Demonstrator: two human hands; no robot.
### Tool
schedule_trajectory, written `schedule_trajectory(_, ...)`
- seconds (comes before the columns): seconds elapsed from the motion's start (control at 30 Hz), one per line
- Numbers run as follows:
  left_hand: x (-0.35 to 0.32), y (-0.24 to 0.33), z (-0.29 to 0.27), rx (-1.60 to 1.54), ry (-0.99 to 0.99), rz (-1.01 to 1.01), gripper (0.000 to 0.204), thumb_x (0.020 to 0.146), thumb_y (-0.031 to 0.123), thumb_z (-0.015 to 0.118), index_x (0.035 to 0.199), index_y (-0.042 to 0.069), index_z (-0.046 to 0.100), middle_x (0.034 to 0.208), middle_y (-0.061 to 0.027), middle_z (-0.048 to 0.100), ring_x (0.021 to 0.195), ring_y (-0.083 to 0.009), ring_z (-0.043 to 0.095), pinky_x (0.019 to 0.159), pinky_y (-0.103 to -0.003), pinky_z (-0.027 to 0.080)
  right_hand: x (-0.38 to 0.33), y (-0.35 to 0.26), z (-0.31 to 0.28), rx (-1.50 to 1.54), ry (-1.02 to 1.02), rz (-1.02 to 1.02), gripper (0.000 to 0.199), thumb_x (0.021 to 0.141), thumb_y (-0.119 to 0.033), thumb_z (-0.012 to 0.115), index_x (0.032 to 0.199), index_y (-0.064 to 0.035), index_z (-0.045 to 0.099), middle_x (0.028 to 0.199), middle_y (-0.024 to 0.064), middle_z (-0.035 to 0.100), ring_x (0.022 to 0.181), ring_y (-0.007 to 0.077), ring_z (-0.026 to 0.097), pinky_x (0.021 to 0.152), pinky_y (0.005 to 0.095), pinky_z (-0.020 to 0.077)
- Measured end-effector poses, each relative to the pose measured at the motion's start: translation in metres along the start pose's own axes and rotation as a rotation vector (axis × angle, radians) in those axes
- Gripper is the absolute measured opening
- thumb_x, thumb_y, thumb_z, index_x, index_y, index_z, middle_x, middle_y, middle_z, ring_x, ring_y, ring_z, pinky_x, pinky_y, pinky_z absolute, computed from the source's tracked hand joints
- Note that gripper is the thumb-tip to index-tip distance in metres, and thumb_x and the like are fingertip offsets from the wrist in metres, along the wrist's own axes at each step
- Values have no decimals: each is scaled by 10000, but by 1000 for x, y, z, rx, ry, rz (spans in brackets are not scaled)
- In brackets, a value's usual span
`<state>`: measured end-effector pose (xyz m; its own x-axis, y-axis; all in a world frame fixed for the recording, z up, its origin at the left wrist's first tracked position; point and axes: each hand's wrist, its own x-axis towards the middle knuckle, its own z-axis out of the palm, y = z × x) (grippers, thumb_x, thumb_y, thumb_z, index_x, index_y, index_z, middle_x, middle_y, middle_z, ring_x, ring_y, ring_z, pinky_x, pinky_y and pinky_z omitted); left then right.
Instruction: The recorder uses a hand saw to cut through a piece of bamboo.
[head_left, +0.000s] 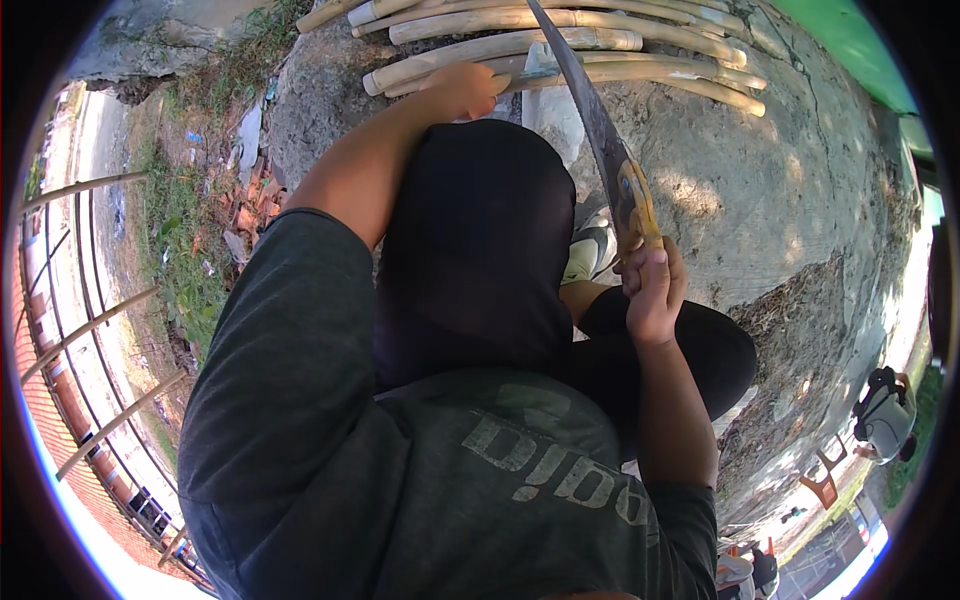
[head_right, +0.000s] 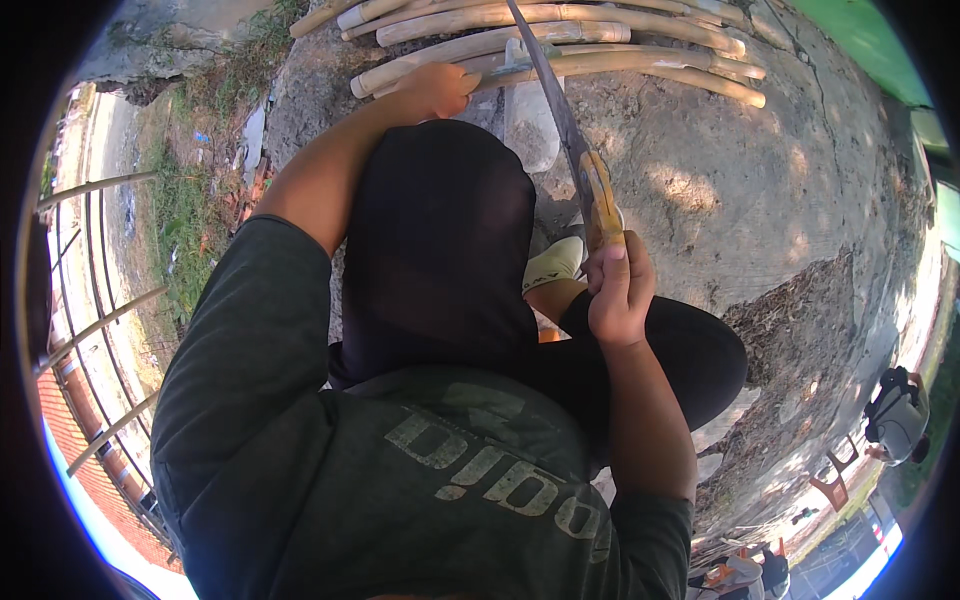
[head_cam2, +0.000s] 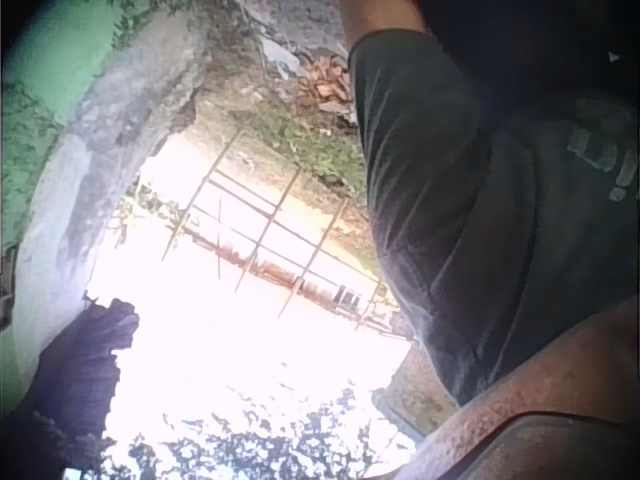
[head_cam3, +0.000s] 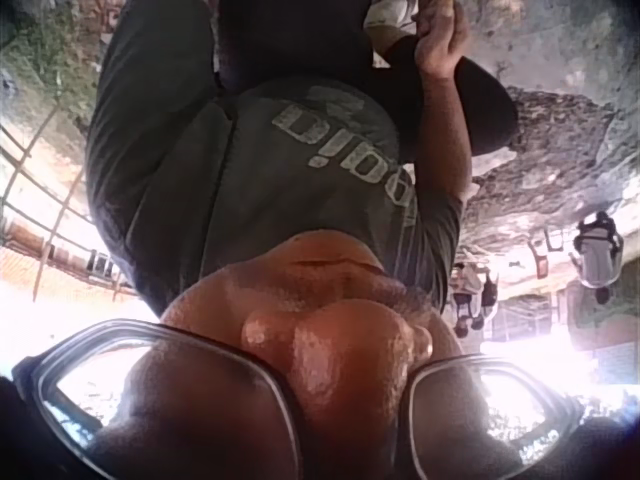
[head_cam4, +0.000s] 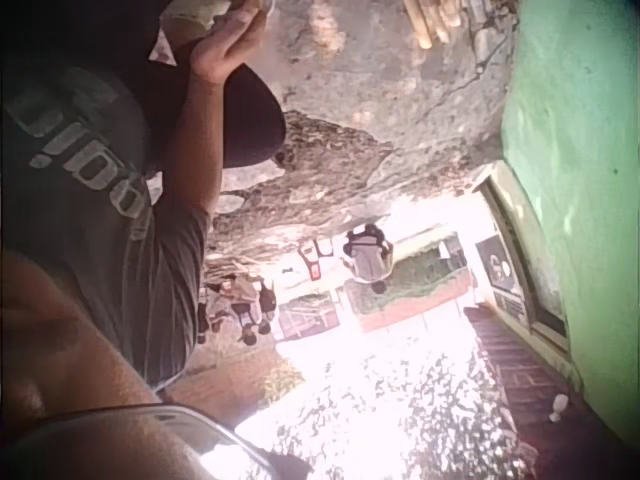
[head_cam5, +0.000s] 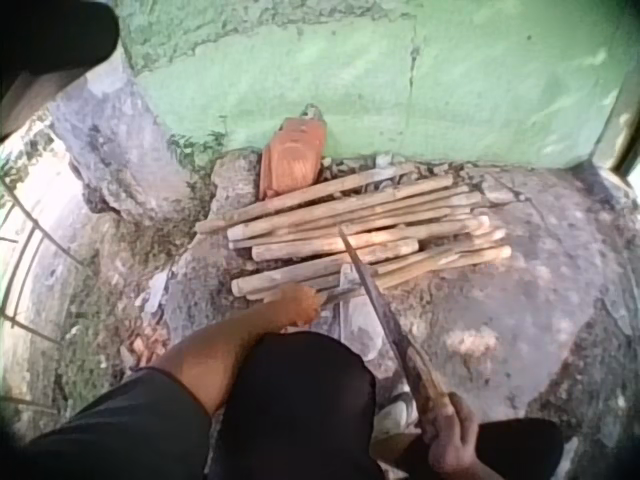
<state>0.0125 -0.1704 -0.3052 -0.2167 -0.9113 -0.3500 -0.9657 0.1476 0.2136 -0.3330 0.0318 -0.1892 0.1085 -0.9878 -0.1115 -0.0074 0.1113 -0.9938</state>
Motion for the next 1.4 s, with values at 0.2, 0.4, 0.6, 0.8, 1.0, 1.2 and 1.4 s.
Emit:
schedule_trajectory(0.2, -23, 36, -31, -63, -38, -135, 307, 863, 309, 596, 1075, 103, 679, 1067, -152, 702, 1034, -359, 656, 877, -461, 524, -2, -3, -1, -20, 33, 45, 367, 1048, -373, 387, 829, -91, 470, 611, -17, 416, 523, 59, 371, 504, 204, 338)
schedule_trajectory(0.4, -29, 47, -44, -42, -46, -112, 335, 850, 297, 622, 1095, 75, 678, 1084, -163, 701, 1042, -346, 657, 887, -454, 521, -5, -6, -4, 115, 41, 76, 326, 1058, -308, 401, 839, -81, 478, 638, -38, 416, 529, 41, 350, 532, 220, 361)
schedule_trajectory(0.6, -21, 31, -24, -110, 7, -152, 352, 840, 290, 624, 1112, 71, 676, 1081, -169, 702, 1027, -347, 659, 875, -454, 516, -5, -7, -4, 133, 35, 41, 330, 1060, -306, 390, 824, -88, 464, 641, -36, 416, 524, 40, 343, 528, 216, 358)
schedule_trajectory(0.8, -20, 24, -21, -92, 34, -66, 345, 816, 264, 626, 1084, 55, 685, 1054, -194, 699, 1009, -360, 662, 865, -466, 519, -6, -8, -3, 91, 19, 37, 355, 1048, -347, 397, 815, -86, 454, 619, -19, 407, 525, 64, 358, 529, 227, 362)
schedule_trajectory(1.0, -13, 25, -31, -49, -134, -117, 310, 782, 175, 613, 1054, 57, 705, 1058, -201, 701, 996, -360, 673, 846, -467, 531, -6, -11, -4, 61, -4, 52, 367, 1045, -362, 408, 806, -86, 450, 614, -16, 404, 532, 69, 364, 522, 228, 341)
schedule_trajectory(1.2, -1, 12, -99, 208, -105, 21, 404, 791, 263, 670, 1110, 16, 684, 1028, -228, 703, 981, -374, 676, 868, -461, 530, -8, -34, 4, 156, 51, 95, 375, 1055, -348, 407, 790, -85, 450, 615, -23, 416, 528, 54, 353, 552, 231, 363)
schedule_trajectory(1.4, 24, 27, -107, 290, -75, -47, 488, 805, 339, 676, 1157, 2, 675, 1087, -211, 701, 1039, -369, 664, 913, -437, 518, 0, -65, 21, 292, 157, 33, 385, 1051, -369, 385, 797, -86, 450, 593, -8, 408, 506, 79, 372, 626, 277, 443)
